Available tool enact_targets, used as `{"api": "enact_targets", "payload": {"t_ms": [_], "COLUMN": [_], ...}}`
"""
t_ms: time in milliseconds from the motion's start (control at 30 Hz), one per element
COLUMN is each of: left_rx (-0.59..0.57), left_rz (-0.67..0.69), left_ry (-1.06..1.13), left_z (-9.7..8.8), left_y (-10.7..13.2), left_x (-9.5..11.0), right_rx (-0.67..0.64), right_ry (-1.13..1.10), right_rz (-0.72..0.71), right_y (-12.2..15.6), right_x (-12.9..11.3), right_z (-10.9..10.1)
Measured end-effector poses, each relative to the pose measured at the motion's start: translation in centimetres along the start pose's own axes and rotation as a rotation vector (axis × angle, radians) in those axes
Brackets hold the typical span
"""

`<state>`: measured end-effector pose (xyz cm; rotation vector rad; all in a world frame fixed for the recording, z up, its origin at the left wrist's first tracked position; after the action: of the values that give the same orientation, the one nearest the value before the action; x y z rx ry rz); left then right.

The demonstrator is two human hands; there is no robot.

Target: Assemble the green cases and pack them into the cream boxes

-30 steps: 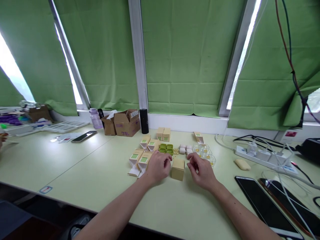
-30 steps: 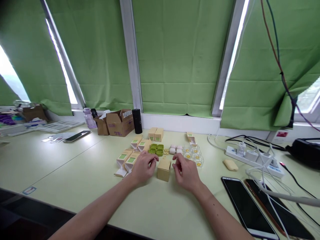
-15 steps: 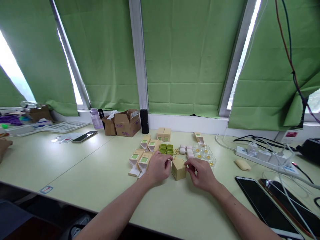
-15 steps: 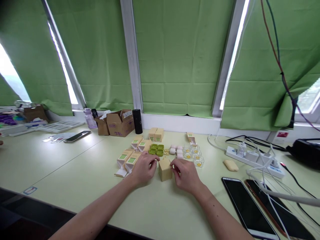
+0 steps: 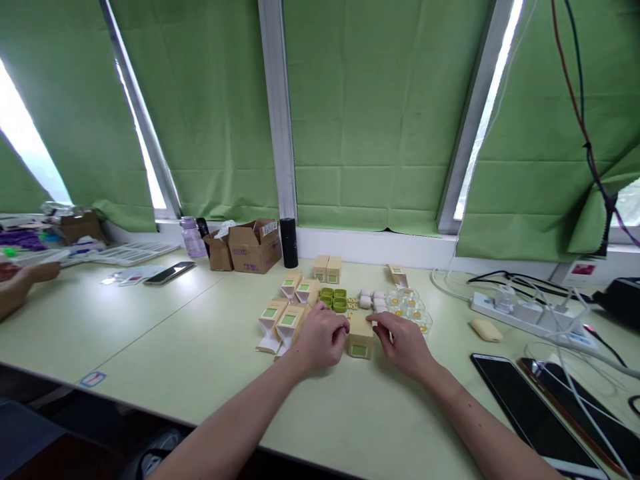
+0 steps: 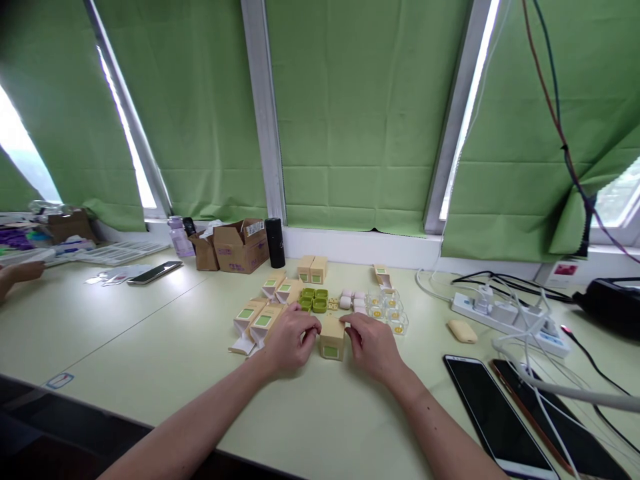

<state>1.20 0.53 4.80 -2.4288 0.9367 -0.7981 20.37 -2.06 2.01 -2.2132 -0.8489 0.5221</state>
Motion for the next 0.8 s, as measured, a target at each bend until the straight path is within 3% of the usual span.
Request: {"api": "enact_targets", "payload": {"t_ms": [100, 300, 400, 633, 800], "left_rx": [0.047, 0.114, 0.045, -0.215, -0.3], "left_rz": [-0.01, 0.03, 0.044, 0.039, 0.03], "left_ry": [0.009, 0.02, 0.012, -0.071, -0.185], "left_z": [-0.2, -1.1, -1.0, 0.0, -0.3], "left_y": [-0.1, -0.1, -0.1, -0.5, -1.2], "left_x": [-0.2, 0.6, 1.4, 2.7, 3.3], "right_rx": [-0.065, -0.33, -0.425, -0.477, -0.562], "right_ry": [0.029, 0.154, 0.184, 0.164, 0.179], "right_rz": [0.085, 0.26, 0.265, 0.312, 0.36], "right_y": [0.1, 0.8, 0.8, 0.4, 0.3], "right_x": [0.3, 1.0, 0.7, 0.2, 0.1], "right_z": [0.2, 1.5, 1.9, 1.7, 1.6]}}
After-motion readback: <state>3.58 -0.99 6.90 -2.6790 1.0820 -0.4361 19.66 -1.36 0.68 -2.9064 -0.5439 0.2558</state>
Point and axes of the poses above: each hand's wrist, its own y-axis away from the middle knuckle, its own z-axis out of the palm, x = y × z, the point moved 5 cm from there along -y, towards the middle knuckle, and after that the axes turned 14 degrees about -z, right-handed, at the moved point
